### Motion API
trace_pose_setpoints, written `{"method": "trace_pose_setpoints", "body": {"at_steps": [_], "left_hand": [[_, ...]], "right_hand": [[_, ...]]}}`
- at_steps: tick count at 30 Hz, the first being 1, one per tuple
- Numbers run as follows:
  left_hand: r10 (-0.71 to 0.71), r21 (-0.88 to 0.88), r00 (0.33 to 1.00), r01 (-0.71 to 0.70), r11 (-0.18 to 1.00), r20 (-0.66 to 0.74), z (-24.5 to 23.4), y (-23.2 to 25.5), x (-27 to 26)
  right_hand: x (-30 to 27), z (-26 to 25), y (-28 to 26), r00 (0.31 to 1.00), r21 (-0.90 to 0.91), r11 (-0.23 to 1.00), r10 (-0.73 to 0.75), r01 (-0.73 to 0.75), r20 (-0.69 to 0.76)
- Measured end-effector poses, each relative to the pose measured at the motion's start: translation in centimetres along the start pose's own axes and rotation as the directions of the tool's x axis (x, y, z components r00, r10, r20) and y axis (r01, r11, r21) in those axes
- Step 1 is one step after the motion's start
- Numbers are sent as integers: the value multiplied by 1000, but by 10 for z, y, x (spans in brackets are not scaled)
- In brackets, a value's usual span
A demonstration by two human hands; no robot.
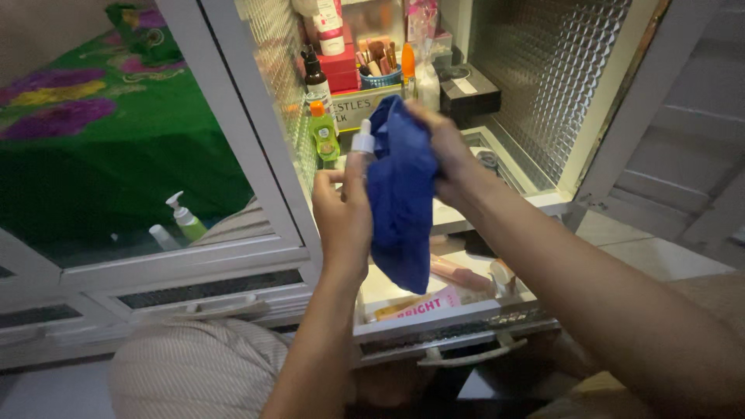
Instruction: The person sits on the floor and cleans various cosmetic items from a drawer using a blue cloth. They wipe the exterior of a black box, a pink tube, a white bottle, and several small glass bottles before placing them back on the shelf.
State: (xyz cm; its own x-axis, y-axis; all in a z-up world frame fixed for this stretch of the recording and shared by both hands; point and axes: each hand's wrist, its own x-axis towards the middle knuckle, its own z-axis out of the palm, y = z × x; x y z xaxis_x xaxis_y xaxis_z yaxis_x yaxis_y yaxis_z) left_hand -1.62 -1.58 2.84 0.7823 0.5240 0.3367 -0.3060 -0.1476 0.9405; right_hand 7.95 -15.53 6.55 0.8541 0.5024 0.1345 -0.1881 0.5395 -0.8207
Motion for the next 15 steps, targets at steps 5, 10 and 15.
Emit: {"method": "trace_pose_setpoints", "body": {"at_steps": [5,10,15], "left_hand": [[-32,-320,999,35,947,16,8,-30,13],[196,160,979,-185,970,-61,4,-41,41],[222,262,975,-207,943,-30,27,-14,11]], "right_hand": [[-5,11,10,998,-76,997,16,-12,56],[-9,26,29,996,-183,983,7,9,90],[6,9,14,978,-367,922,-176,123,-116]]}}
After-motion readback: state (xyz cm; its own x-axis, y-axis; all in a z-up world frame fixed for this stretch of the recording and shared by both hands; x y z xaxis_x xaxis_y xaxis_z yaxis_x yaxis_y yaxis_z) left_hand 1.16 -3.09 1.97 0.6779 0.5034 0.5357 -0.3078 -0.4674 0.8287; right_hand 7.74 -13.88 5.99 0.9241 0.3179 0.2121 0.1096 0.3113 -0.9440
